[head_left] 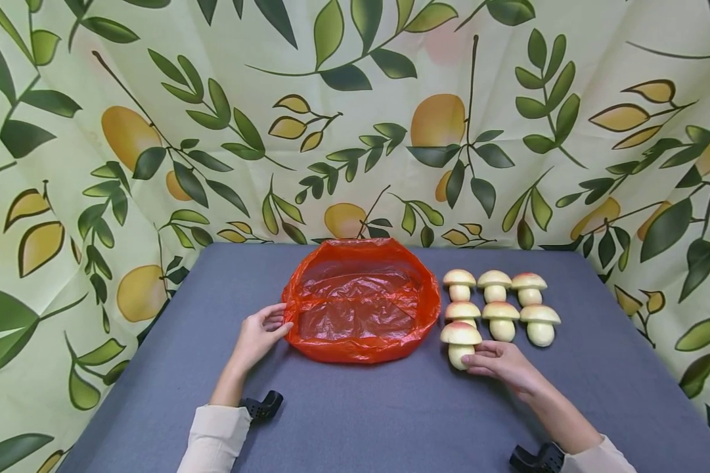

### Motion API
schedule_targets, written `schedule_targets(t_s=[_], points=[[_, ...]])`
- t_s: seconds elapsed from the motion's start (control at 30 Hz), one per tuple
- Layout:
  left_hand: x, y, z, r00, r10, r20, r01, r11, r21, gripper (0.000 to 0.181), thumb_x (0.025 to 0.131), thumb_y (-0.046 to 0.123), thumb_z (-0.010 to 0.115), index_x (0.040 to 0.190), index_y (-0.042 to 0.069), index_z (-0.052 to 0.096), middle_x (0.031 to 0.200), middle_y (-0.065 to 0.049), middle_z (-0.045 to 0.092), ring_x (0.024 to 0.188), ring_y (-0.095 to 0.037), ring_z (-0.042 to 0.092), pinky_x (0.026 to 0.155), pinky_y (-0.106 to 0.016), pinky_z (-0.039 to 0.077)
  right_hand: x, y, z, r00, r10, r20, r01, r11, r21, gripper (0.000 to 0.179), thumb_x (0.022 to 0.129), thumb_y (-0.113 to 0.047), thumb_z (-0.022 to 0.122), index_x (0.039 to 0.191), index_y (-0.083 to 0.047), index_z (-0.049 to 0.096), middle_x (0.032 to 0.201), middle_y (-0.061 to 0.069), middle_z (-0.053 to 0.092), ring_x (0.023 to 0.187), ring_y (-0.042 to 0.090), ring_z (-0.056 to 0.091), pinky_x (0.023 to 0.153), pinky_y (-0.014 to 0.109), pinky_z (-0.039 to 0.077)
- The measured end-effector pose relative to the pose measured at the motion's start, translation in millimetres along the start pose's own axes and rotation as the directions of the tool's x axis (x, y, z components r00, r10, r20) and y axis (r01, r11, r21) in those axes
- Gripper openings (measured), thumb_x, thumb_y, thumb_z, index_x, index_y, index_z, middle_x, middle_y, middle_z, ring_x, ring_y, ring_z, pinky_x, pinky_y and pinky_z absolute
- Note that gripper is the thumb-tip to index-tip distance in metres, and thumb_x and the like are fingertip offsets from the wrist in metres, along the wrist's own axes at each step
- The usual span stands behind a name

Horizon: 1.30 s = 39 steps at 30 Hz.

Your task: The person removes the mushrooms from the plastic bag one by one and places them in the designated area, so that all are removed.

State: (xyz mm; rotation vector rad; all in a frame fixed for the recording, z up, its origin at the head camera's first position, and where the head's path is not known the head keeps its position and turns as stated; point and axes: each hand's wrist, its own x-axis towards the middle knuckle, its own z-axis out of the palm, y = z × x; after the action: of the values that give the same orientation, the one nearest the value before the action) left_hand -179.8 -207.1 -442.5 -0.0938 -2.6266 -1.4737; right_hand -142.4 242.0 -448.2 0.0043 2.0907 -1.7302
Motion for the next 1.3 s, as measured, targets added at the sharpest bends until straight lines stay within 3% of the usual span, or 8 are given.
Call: schedule_targets(t_s=[0.3, 0.57, 0.8, 1.3], points=[[0.4, -1.8, 1.0, 1.000, 0.020, 0.004, -0.020, 1.000, 0.006, 0.041, 0.083, 0.001, 0.071, 0.121, -0.009, 0.060, 0.110, -0.029, 0.067, 0.100, -0.036, 0.066, 0.088, -0.035, 0.059, -5.3, 5.7, -7.3, 0.999, 0.038, -0.002, -0.038, 0.999, -0.009, 0.046, 0.090, -0.018, 0.067, 0.117, 0.017, 0.054, 0.089, -0.011, 0.068, 0.082, 0.001, 0.069, 0.081, 0.022, 0.060], [1.4, -1.0, 1.9, 1.000, -0.009, 0.025, 0.009, 1.000, 0.002, 0.043, 0.084, 0.002, 0.071, 0.124, -0.007, 0.059, 0.112, -0.027, 0.067, 0.104, -0.036, 0.066, 0.091, -0.038, 0.057, -11.5, 8.1, -11.1, 0.998, 0.055, -0.014, -0.056, 0.998, -0.036, 0.042, 0.090, -0.020, 0.067, 0.113, 0.013, 0.057, 0.088, -0.011, 0.066, 0.082, 0.000, 0.068, 0.081, 0.023, 0.060], [0.1, -1.2, 1.9, 1.000, 0.009, 0.007, -0.009, 1.000, 0.004, 0.041, 0.083, 0.001, 0.071, 0.121, -0.008, 0.060, 0.110, -0.028, 0.068, 0.100, -0.034, 0.066, 0.088, -0.035, 0.059, -15.8, 11.1, -11.0, 0.997, 0.058, -0.047, -0.061, 0.996, -0.066, 0.039, 0.088, -0.021, 0.069, 0.108, 0.011, 0.060, 0.087, -0.011, 0.066, 0.081, 0.001, 0.068, 0.081, 0.023, 0.060], [1.7, -3.0, 0.9, 1.000, -0.009, 0.022, 0.009, 1.000, -0.011, 0.043, 0.084, 0.002, 0.071, 0.124, -0.007, 0.059, 0.113, -0.028, 0.067, 0.104, -0.036, 0.065, 0.091, -0.038, 0.057, -23.5, 14.6, -7.3, 0.987, 0.107, -0.120, -0.121, 0.986, -0.118, 0.047, 0.086, -0.025, 0.072, 0.111, 0.013, 0.060, 0.089, -0.007, 0.071, 0.079, 0.004, 0.071, 0.078, 0.023, 0.060]])
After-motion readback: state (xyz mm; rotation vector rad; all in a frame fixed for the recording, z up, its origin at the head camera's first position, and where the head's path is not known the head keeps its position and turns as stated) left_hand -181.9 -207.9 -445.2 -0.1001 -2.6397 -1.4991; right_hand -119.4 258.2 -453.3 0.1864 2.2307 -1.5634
